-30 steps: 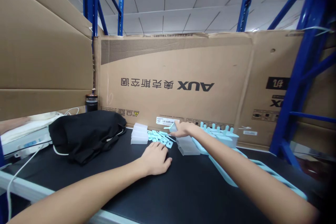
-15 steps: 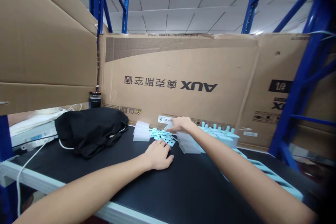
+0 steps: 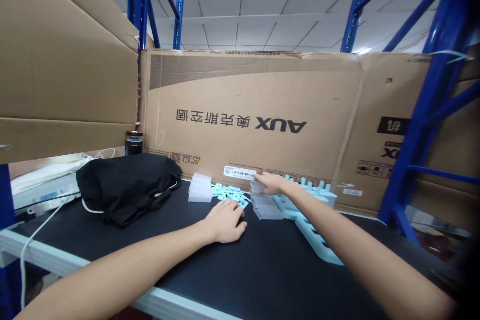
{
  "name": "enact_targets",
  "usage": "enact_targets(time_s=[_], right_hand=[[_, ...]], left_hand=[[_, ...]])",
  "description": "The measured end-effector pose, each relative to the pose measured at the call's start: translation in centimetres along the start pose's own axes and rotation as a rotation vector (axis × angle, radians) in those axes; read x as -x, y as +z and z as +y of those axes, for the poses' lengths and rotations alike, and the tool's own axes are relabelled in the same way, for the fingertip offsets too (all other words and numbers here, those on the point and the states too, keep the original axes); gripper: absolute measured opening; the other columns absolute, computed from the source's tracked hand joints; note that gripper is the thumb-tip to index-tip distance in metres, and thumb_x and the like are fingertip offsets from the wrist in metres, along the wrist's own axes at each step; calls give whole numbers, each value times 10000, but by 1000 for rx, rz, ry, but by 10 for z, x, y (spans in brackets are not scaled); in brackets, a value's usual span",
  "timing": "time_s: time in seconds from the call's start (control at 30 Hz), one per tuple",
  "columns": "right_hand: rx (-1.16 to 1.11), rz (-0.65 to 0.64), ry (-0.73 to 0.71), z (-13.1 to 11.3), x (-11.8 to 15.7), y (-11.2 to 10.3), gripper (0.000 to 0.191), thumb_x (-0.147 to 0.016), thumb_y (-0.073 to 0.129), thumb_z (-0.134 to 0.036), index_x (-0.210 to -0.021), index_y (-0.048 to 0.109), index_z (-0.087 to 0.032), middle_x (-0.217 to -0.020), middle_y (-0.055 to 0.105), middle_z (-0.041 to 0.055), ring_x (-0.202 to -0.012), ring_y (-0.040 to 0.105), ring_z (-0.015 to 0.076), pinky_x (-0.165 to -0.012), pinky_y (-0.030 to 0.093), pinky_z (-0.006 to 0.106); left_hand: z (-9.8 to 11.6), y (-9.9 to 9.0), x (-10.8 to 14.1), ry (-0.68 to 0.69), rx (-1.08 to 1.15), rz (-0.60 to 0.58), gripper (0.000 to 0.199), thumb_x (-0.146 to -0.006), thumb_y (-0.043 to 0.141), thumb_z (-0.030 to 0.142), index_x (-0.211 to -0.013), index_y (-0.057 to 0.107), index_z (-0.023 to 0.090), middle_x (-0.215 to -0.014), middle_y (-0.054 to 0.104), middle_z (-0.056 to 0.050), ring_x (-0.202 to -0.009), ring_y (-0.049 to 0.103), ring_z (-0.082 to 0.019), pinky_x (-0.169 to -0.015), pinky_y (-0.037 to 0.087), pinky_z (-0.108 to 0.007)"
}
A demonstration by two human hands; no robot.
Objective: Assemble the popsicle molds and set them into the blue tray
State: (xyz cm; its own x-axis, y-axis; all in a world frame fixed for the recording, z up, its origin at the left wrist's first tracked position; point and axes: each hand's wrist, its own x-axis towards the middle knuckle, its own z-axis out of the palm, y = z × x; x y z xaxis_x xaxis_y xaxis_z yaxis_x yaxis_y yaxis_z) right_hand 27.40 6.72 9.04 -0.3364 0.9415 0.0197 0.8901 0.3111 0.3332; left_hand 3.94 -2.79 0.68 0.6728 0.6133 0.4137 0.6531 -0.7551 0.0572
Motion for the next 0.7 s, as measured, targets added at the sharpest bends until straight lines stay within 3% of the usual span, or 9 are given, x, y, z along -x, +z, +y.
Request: enact_targets(time_s=[0.3,0.43,0.5,0.6,0.7], right_hand=[[-2,57,-73,0,-4,17,338,-758,568,-279,-1075,584,-161,-1104,596,113,-1035,546,262,-830,418,328],[13,107,-86,-5,3,7,363,-751,570,-279,-1086,572,-139,-1119,573,129,-1042,527,263,-850,406,324],[15,208,-83,-5,16,-6,360,-783,531,-296,-1106,551,-140,-1134,551,144,-1060,503,267,-866,396,338],[-11,473,-42,4,53,-20,339,-844,429,-321,-1128,524,-164,-1118,541,139,-1067,482,263,-899,375,360],[-73,695,123,28,97,-8,347,-840,409,-372,-1100,505,-164,-1082,539,141,-1078,471,275,-935,359,374]], left_hand=[[-1,3,0,17,-5,4,327,-877,397,426,-1011,577,189,-1049,583,-89,-1068,510,-250,-943,404,-382],[-1,2,0,17,-11,-7,328,-875,397,421,-1021,580,192,-1057,584,-92,-1081,505,-257,-948,401,-386],[-1,1,0,17,-4,-13,331,-875,394,419,-1030,579,193,-1068,585,-94,-1088,504,-258,-952,398,-387],[-1,1,0,18,4,-12,325,-871,396,415,-1029,580,198,-1067,592,-90,-1082,509,-257,-950,401,-389],[-2,3,0,26,12,-10,320,-869,396,410,-1024,582,202,-1051,603,-83,-1056,526,-255,-943,407,-397]])
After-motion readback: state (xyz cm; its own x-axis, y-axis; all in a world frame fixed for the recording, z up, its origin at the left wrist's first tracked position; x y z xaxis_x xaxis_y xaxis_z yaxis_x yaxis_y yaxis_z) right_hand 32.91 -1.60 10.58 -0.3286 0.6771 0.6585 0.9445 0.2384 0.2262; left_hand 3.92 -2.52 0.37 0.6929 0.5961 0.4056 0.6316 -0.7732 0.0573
